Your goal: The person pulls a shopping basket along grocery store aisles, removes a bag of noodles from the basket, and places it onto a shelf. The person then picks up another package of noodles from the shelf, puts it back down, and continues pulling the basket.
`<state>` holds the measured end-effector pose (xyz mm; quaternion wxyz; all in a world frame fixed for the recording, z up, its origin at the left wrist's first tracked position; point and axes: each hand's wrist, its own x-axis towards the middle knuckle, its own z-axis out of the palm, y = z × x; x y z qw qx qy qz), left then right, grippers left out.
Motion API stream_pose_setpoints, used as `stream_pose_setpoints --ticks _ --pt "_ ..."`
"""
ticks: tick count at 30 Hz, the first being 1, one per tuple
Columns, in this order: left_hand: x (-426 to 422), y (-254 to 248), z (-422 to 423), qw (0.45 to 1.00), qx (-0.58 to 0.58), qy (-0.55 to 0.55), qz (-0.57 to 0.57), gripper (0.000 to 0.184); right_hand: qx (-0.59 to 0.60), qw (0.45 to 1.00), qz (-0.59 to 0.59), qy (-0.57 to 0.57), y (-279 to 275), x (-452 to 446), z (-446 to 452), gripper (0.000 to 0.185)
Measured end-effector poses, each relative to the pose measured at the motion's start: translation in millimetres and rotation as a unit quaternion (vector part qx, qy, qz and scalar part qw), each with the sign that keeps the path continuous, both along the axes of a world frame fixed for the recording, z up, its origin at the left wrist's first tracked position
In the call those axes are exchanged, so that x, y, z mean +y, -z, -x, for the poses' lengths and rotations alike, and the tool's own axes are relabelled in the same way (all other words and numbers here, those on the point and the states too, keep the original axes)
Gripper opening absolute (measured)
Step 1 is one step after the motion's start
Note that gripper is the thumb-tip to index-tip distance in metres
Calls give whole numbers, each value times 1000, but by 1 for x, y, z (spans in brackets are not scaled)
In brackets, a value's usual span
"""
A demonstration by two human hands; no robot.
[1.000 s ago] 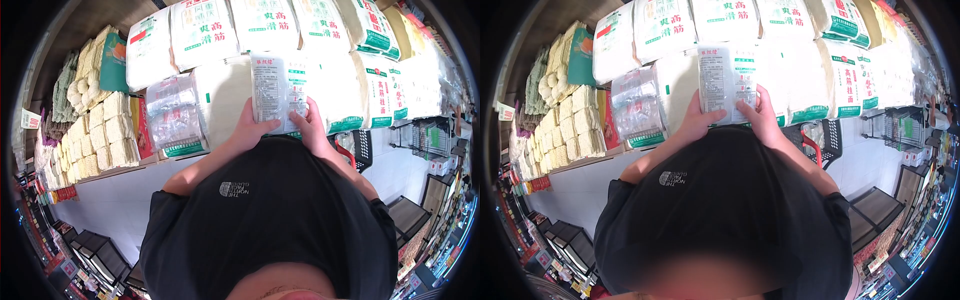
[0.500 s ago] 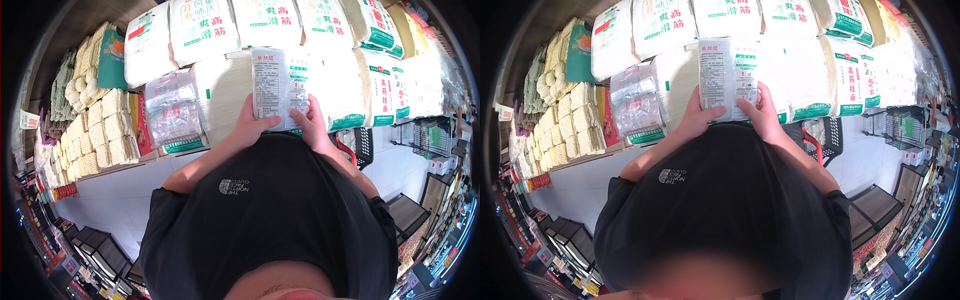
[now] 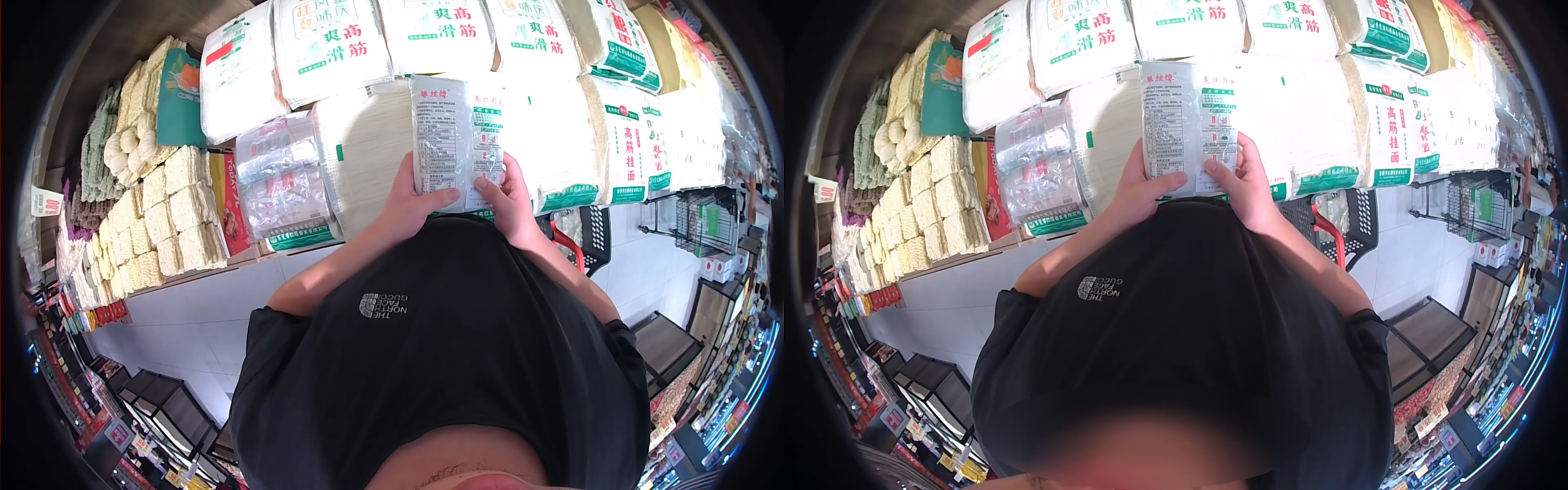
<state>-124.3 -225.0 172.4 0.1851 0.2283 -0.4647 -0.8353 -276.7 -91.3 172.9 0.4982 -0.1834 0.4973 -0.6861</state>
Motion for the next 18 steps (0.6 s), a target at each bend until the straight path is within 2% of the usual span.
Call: stream_pose_setpoints --ticks 18 --pt "0 1 -2 1000 2 0 -6 69 1 1000 5 7 3 1 -3 56"
